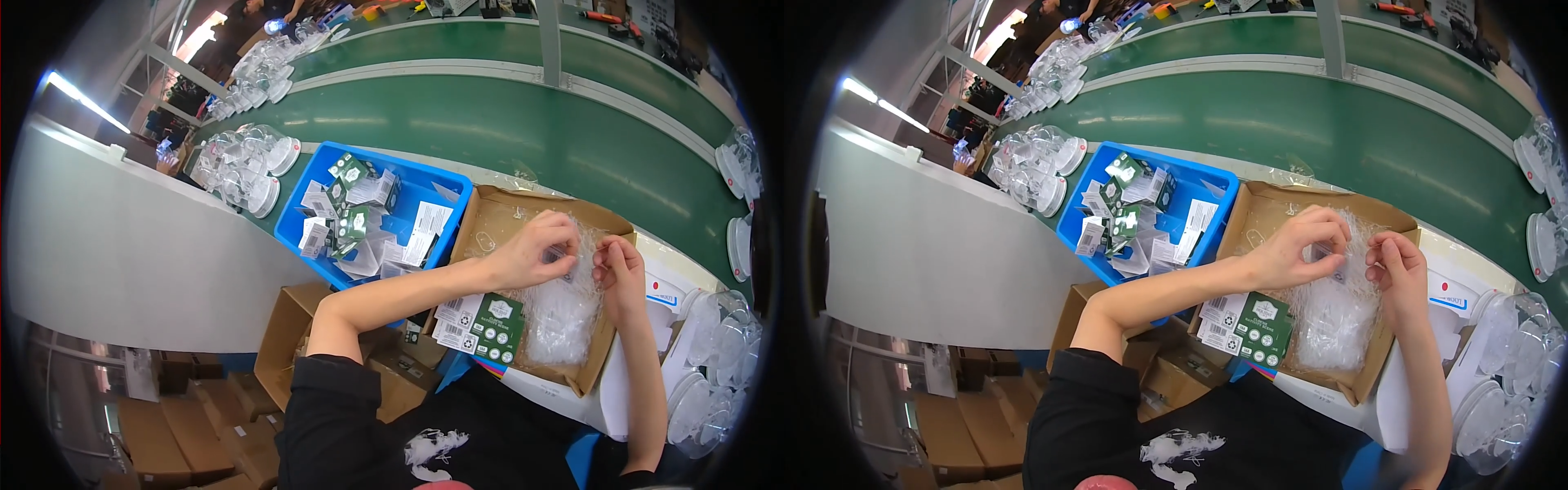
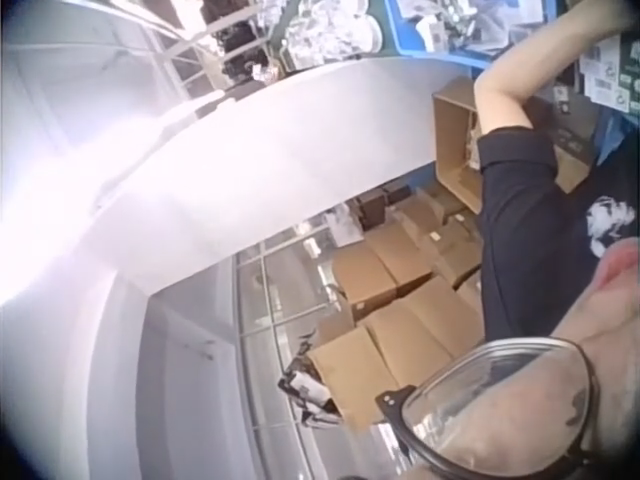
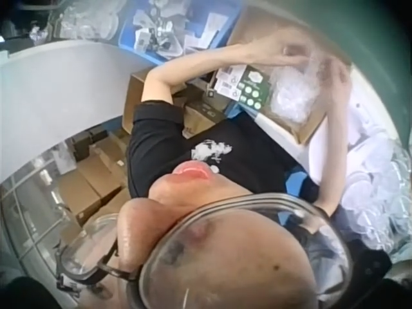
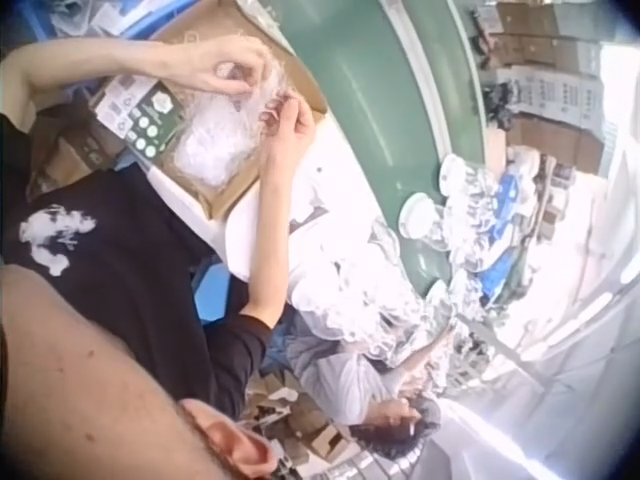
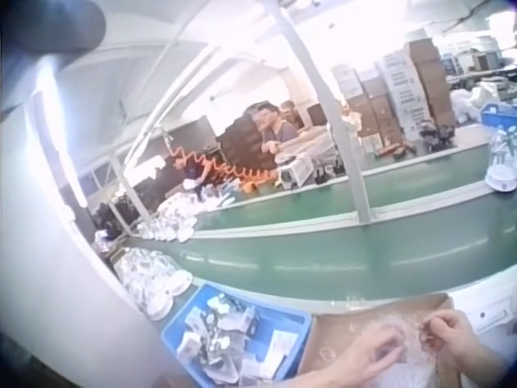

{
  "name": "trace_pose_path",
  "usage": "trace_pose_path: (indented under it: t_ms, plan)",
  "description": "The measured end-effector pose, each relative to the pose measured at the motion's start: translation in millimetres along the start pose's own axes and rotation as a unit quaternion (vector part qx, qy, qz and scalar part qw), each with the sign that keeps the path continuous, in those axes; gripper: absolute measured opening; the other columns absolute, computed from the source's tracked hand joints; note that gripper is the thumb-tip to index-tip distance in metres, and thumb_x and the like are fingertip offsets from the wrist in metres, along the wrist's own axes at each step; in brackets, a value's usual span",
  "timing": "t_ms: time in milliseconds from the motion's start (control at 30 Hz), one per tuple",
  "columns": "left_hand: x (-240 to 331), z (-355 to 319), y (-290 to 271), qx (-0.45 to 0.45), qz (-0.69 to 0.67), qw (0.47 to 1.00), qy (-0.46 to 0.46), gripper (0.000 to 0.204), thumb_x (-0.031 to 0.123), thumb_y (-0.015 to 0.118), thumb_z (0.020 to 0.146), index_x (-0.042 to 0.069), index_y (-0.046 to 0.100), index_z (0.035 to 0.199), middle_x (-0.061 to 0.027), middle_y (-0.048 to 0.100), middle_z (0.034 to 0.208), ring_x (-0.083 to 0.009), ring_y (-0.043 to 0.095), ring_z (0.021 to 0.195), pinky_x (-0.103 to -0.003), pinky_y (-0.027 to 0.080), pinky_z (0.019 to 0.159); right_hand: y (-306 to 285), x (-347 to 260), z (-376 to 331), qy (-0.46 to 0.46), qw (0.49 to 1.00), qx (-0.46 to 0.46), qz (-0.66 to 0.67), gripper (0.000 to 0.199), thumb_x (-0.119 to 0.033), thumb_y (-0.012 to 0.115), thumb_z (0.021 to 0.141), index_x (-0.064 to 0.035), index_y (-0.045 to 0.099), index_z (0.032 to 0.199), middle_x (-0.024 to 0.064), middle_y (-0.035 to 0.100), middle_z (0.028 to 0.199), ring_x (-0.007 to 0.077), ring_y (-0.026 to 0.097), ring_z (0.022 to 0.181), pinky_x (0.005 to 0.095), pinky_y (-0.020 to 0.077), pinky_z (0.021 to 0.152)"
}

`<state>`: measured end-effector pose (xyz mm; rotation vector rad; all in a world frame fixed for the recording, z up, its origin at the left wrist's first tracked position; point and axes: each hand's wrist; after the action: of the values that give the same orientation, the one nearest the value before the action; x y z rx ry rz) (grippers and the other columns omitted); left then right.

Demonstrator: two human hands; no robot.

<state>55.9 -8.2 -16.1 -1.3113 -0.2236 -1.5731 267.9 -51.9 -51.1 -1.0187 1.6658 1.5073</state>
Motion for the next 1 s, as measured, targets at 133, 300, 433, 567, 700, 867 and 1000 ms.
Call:
trace_pose_path:
  t_ms: [133,300,433,567,700,867,1000]
  plan:
    - [0.0,-1.3,0.6,0.082,0.054,0.994,0.054,0.012,0.01,0.069,0.076,0.005,0.06,0.081,-0.0102,0.053,0.1,-0.0254,0.051,0.096,-0.037,0.043,0.084,1.7,-0.7,-0.7,0.02,0.999,-0.007,0.03,0.014,-0.015,0.055,0.096,-0.0031,0.061,0.102,0.004,0.063,0.087,0.0106,0.057,0.069,0.0243,0.0482,0.062]
    - [7.3,-2.6,-2.8,0.082,-0.03,0.996,-0.022,0.013,0.005,0.069,0.075,0.003,0.057,0.079,-0.0062,0.051,0.093,-0.015,0.053,0.077,-0.026,0.045,0.068,5.0,-1.4,-4.1,0.029,0.985,-0.117,-0.125,0.012,-0.004,0.055,0.092,-0.0014,0.06,0.103,0.0064,0.066,0.083,0.0105,0.06,0.068,0.024,0.05,0.062]
    - [8.6,-2.6,1.0,0.038,-0.137,0.989,-0.051,0.013,0.002,0.064,0.079,0.001,0.051,0.077,-0.0053,0.06,0.085,-0.0063,0.052,0.065,-0.021,0.045,0.056,6.7,-4.3,-6.8,0.055,0.982,-0.125,-0.134,0.011,-0.005,0.055,0.092,0.0002,0.061,0.1,0.0077,0.067,0.082,0.0115,0.062,0.069,0.0244,0.0516,0.062]
    - [6.8,-4.7,1.9,0.013,-0.239,0.966,-0.092,0.012,0.001,0.06,0.083,0.002,0.048,0.08,-0.0082,0.064,0.087,-0.0071,0.058,0.07,-0.022,0.05,0.063,4.1,-1.4,-4.9,0.056,0.985,-0.116,-0.111,0.013,-0.009,0.055,0.094,0.0008,0.061,0.1,0.0071,0.066,0.082,0.0117,0.062,0.07,0.0247,0.0516,0.061]
    - [11.2,-6.6,0.6,-0.015,-0.298,0.942,-0.153,0.009,0.002,0.059,0.085,0.001,0.051,0.083,-0.0073,0.064,0.086,-0.0089,0.061,0.073,-0.022,0.052,0.067,3.6,1.6,-3.9,0.039,0.988,-0.108,-0.106,0.016,-0.01,0.055,0.094,0.0009,0.062,0.103,0.0064,0.065,0.082,0.0115,0.061,0.07,0.0249,0.0515,0.061]
    - [10.2,-5.1,6.6,-0.021,-0.235,0.966,-0.105,0.009,0.001,0.061,0.088,-0.001,0.058,0.096,-0.007,0.064,0.086,-0.0108,0.064,0.076,-0.024,0.053,0.07,2.9,1.2,-3.3,0.02,0.992,-0.1,-0.076,0.014,-0.007,0.056,0.092,0.0007,0.061,0.103,0.0063,0.064,0.082,0.0115,0.06,0.069,0.0251,0.0508,0.06]
    - [7.4,-2.8,9.7,-0.017,-0.207,0.974,-0.089,0.012,0.0,0.06,0.089,-0.003,0.059,0.1,-0.0074,0.066,0.088,-0.0118,0.065,0.079,-0.025,0.053,0.073,-6.4,4.2,-4.8,0.013,0.992,-0.098,-0.078,0.012,-0.004,0.057,0.092,0.0003,0.061,0.102,0.0063,0.063,0.082,0.012,0.059,0.068,0.0252,0.0501,0.06]
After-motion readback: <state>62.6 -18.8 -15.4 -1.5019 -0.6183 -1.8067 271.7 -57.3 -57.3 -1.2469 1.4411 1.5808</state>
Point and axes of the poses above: each hand's wrist, its own z-axis towards the middle knuckle, its own y-axis out of the palm, x = y × z
